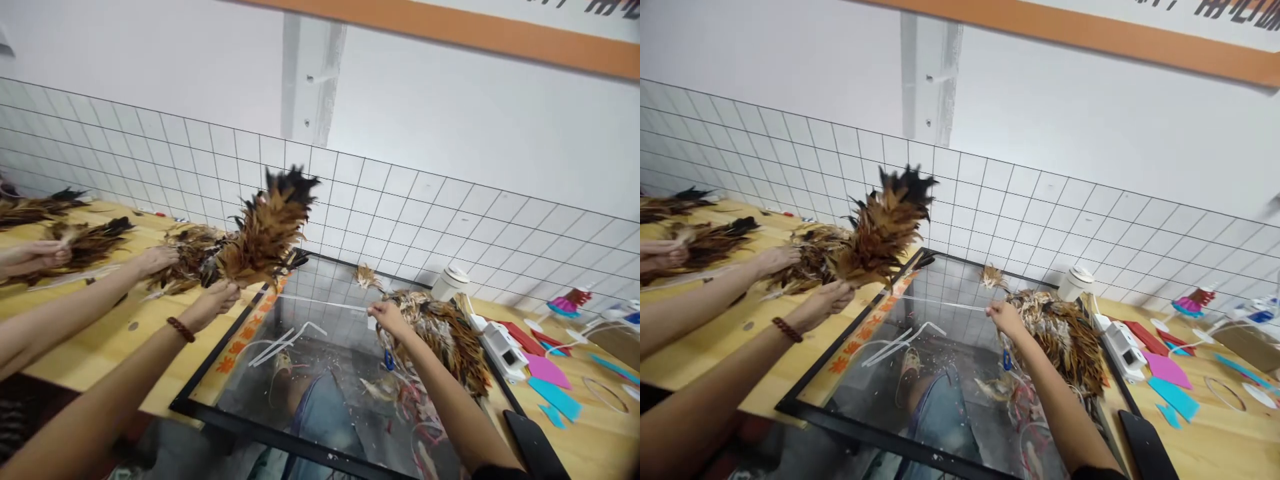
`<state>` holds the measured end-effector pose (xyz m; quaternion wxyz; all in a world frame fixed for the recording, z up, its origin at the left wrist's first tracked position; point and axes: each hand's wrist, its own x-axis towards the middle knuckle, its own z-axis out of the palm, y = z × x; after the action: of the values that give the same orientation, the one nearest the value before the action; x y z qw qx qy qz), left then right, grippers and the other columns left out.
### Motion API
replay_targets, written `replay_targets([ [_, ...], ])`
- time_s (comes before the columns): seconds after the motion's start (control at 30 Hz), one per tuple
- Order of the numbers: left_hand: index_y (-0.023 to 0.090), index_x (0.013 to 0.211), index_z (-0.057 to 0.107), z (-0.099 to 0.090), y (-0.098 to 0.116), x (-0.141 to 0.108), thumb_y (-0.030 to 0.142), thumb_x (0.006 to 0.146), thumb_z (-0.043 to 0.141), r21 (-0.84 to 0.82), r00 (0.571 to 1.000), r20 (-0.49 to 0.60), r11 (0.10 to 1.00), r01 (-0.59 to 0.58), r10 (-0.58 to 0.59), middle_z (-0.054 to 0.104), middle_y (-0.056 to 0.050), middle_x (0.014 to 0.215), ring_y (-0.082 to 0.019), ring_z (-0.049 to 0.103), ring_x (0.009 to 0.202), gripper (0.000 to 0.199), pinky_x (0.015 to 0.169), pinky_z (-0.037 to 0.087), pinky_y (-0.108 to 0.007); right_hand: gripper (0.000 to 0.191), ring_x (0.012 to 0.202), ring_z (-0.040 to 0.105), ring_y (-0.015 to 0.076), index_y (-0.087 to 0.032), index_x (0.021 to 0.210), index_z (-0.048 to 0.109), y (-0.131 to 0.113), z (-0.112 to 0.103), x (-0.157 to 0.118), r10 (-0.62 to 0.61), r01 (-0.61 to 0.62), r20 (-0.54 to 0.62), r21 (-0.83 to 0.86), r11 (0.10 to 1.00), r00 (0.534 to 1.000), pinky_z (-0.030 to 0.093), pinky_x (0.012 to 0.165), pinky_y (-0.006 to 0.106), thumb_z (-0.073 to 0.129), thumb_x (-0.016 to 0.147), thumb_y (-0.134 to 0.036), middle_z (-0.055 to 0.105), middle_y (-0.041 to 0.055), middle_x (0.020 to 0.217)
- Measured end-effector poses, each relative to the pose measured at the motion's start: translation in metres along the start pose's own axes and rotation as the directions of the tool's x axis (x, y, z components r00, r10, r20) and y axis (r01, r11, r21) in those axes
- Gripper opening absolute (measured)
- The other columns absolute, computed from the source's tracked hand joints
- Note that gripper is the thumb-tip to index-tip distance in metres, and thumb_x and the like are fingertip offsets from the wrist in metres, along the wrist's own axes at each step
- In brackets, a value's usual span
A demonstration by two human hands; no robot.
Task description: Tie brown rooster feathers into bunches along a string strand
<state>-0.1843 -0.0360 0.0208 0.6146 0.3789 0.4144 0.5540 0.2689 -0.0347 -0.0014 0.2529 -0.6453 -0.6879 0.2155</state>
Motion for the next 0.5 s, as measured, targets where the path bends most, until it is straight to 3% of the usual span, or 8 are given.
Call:
replay_targets([
  [0.1, 0.018, 0.065, 0.033, 0.008, -0.014, 0.008, 0.015, 0.082, 0.055, -0.149, 0.997, 0.049, 0.986, 0.071, -0.064, 0.032, 0.006, 0.053, -0.003, 0.023, 0.038, 0.028, 0.035, 0.014, -0.012, 0.024, 0.066, 0.054, 0.0152, -0.019, 0.068, 0.066, 0.011, -0.010, -0.014, 0.021, -0.025, -0.029, -0.131, 0.991, 0.999, 0.033, 0.062, 0.022, 0.049, 0.081, -0.031, 0.060, 0.0016, 0.063],
  [0.2, 0.018, 0.066, 0.033, 0.012, -0.020, 0.015, 0.014, 0.082, 0.054, -0.304, 0.999, -0.002, 0.952, 0.030, -0.032, 0.030, 0.007, 0.054, -0.003, 0.024, 0.038, 0.027, 0.034, 0.015, -0.011, 0.027, 0.071, 0.057, 0.0170, -0.022, 0.074, 0.066, 0.020, -0.023, -0.026, 0.065, -0.079, -0.059, -0.266, 0.961, 0.996, 0.035, 0.063, 0.023, 0.046, 0.083, -0.036, 0.065, 0.0031, 0.070],
  [0.37, 0.015, 0.075, 0.045, 0.026, -0.030, 0.030, 0.014, 0.088, 0.045, -0.438, 0.997, -0.051, 0.898, 0.032, -0.061, 0.034, 0.006, 0.055, -0.003, 0.025, 0.037, 0.012, 0.033, 0.016, -0.011, 0.030, 0.072, 0.060, 0.0191, -0.023, 0.077, 0.066, 0.019, -0.040, -0.050, 0.083, -0.106, -0.101, -0.256, 0.961, 0.991, 0.038, 0.064, 0.024, 0.043, 0.083, -0.041, 0.066, 0.0033, 0.070],
  [0.5, 0.013, 0.080, 0.048, 0.047, -0.046, 0.050, 0.019, 0.094, 0.036, -0.557, 0.992, -0.129, 0.828, -0.064, -0.010, 0.032, 0.007, 0.053, -0.003, 0.022, 0.036, 0.020, 0.033, 0.018, -0.012, 0.035, 0.065, 0.056, 0.0179, -0.022, 0.068, 0.064, 0.007, -0.032, -0.076, -0.002, 0.016, 0.066, -0.212, 0.977, 0.998, 0.037, 0.061, 0.025, 0.042, 0.084, -0.044, 0.062, 0.0021, 0.063],
])
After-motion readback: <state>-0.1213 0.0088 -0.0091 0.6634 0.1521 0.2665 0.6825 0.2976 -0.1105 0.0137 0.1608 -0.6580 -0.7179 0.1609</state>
